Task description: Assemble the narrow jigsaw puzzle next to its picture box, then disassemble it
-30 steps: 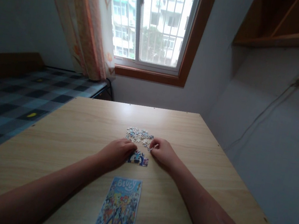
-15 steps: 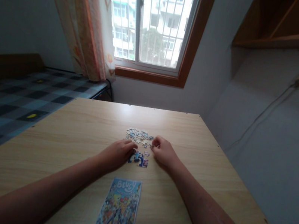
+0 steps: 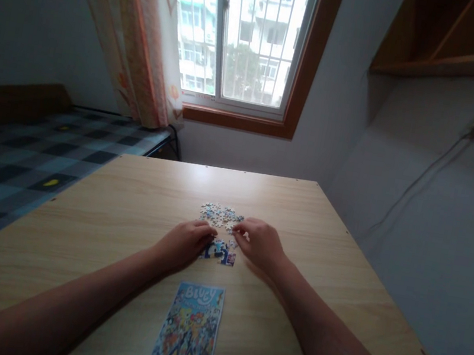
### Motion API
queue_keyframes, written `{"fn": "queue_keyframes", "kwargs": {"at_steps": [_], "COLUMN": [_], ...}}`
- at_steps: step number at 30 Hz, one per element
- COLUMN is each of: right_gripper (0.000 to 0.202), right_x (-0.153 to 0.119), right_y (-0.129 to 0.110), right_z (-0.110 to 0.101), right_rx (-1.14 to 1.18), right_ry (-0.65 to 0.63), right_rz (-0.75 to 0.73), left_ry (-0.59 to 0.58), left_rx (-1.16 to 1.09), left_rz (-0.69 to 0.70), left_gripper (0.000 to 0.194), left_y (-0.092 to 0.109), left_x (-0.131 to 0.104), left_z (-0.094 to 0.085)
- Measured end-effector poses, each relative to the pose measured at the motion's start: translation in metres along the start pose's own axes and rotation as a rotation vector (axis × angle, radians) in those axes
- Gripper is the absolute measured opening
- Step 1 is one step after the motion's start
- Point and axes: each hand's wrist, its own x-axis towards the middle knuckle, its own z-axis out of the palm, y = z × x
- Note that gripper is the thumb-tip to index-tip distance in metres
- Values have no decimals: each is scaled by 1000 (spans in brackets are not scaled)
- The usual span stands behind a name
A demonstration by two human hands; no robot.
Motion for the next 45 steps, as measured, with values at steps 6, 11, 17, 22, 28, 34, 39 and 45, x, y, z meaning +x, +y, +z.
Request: {"fn": "queue_keyframes", "kwargs": {"at_steps": [6,11,17,22,28,34,39,45], "right_gripper": [18,15,20,14,16,26,22,16], "right_x": [-7,-7,-7,-5,-6,-6,-3,-2], "right_y": [-23,-22,-24,-22,-14,-20,-28,-24], "right_z": [20,23,26,26,15,18,22,25], "right_rx": [-65,-101,-118,-141,-154,-206,-223,-157], "right_ry": [-68,-109,-10,2,60,-77,-136,-108], "right_rz": [-213,-211,-208,-201,-74,-99,-105,-63], "left_ry": [43,40,131,233,218,-44,-123,-115], "left_rx": [-140,-268,-314,-163,151,273,249,186], "left_rz": [-117,-254,-262,-191,-28,-75,-95,-137], "left_gripper": [18,16,16,23,23,17,15,14], "left_y": [-5,-11,-15,-25,-7,23,22,18], "left_x": [3,6,8,14,5,-7,-7,-3], "left_z": [-2,-3,-2,-1,-8,-12,-6,-7]}}
